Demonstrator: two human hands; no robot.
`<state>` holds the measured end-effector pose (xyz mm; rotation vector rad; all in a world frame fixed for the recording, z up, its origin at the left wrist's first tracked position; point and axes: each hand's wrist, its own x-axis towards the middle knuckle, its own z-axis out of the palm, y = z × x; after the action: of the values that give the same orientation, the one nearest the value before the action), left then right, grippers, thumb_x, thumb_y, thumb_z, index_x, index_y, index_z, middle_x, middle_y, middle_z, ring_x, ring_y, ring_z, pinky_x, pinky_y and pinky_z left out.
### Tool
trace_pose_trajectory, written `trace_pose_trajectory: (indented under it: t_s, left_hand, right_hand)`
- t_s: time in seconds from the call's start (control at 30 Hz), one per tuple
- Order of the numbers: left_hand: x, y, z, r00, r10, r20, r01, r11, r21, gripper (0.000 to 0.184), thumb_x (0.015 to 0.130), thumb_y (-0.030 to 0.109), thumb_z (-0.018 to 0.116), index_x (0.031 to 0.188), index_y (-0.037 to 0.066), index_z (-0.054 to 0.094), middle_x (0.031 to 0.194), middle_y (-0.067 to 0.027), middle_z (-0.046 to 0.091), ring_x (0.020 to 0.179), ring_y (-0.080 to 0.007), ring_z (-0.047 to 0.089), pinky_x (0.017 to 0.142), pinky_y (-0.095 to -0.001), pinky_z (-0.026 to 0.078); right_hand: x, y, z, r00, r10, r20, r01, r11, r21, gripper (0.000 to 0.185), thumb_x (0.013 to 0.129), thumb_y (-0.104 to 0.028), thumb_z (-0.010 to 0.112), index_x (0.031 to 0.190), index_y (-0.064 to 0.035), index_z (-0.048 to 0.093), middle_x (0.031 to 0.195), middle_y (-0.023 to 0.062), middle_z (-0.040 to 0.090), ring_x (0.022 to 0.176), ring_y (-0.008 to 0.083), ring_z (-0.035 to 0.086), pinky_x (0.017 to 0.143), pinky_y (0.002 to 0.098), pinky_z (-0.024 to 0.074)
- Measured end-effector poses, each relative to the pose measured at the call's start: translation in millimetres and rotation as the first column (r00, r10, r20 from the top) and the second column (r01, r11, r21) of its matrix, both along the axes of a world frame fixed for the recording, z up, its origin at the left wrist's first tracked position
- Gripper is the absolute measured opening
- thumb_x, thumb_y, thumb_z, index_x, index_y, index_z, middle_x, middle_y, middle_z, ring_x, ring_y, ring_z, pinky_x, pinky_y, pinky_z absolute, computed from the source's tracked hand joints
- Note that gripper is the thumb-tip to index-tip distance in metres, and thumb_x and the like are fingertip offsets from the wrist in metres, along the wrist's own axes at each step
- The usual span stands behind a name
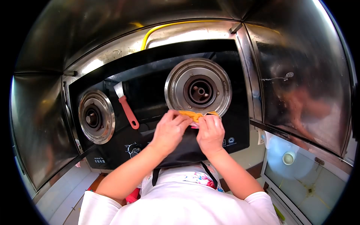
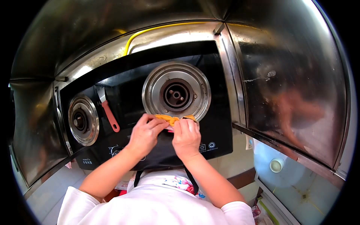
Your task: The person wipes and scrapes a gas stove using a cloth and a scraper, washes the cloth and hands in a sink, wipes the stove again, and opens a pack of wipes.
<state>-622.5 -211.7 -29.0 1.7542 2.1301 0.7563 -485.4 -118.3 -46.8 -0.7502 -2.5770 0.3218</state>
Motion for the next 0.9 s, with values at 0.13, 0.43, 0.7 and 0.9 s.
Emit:
trace_pose_trajectory:
  t_s: [0.13,0.43,0.7,0.9]
  left_hand:
    - [-40.3,0.2,4.0,0.999,-0.004,-0.046,0.006,0.999,0.034,0.037,0.059,-0.005,0.064,0.094,0.005,0.072,0.098,-0.0050,0.069,0.095,-0.0280,0.059,0.082,-0.0344,0.053]
    - [-21.7,-1.5,7.4,0.976,-0.099,-0.192,0.088,0.994,-0.067,0.038,0.066,0.003,0.062,0.103,-0.006,0.065,0.109,-0.0146,0.065,0.092,-0.0282,0.059,0.084,-0.0348,0.051]
    - [40.2,33.4,2.7,0.997,-0.057,0.048,0.048,0.985,0.164,0.033,0.069,0.001,0.061,0.101,-0.001,0.067,0.103,-0.0105,0.066,0.082,-0.0250,0.060,0.074,-0.0337,0.053]
    - [36.0,40.6,-6.9,1.000,0.002,-0.019,0.002,0.985,0.171,0.045,0.060,-0.005,0.063,0.104,0.000,0.066,0.105,-0.0097,0.067,0.082,-0.0281,0.060,0.077,-0.0362,0.053]
  right_hand:
    - [-37.5,-23.9,-5.2,1.000,-0.025,-0.002,0.025,0.999,-0.025,0.012,0.073,-0.008,0.060,0.082,-0.0009,0.058,0.080,0.0109,0.051,0.077,0.0274,0.053,0.071,0.0373,0.0473]
    - [-29.7,-16.1,-2.0,0.999,0.017,-0.032,-0.021,0.993,-0.116,0.015,0.073,-0.010,0.060,0.086,-0.0018,0.058,0.082,0.0094,0.050,0.078,0.0260,0.051,0.072,0.0362,0.0466]
    - [31.1,36.2,2.3,0.982,-0.149,-0.117,0.139,0.986,-0.090,0.025,0.069,0.000,0.065,0.094,-0.0038,0.066,0.104,0.0111,0.061,0.094,0.0312,0.058,0.081,0.0389,0.0508]
    - [16.6,47.7,-7.1,0.987,-0.093,-0.133,0.086,0.995,-0.054,0.023,0.075,0.003,0.062,0.098,0.0032,0.065,0.107,0.0139,0.063,0.102,0.0323,0.061,0.086,0.0385,0.0524]
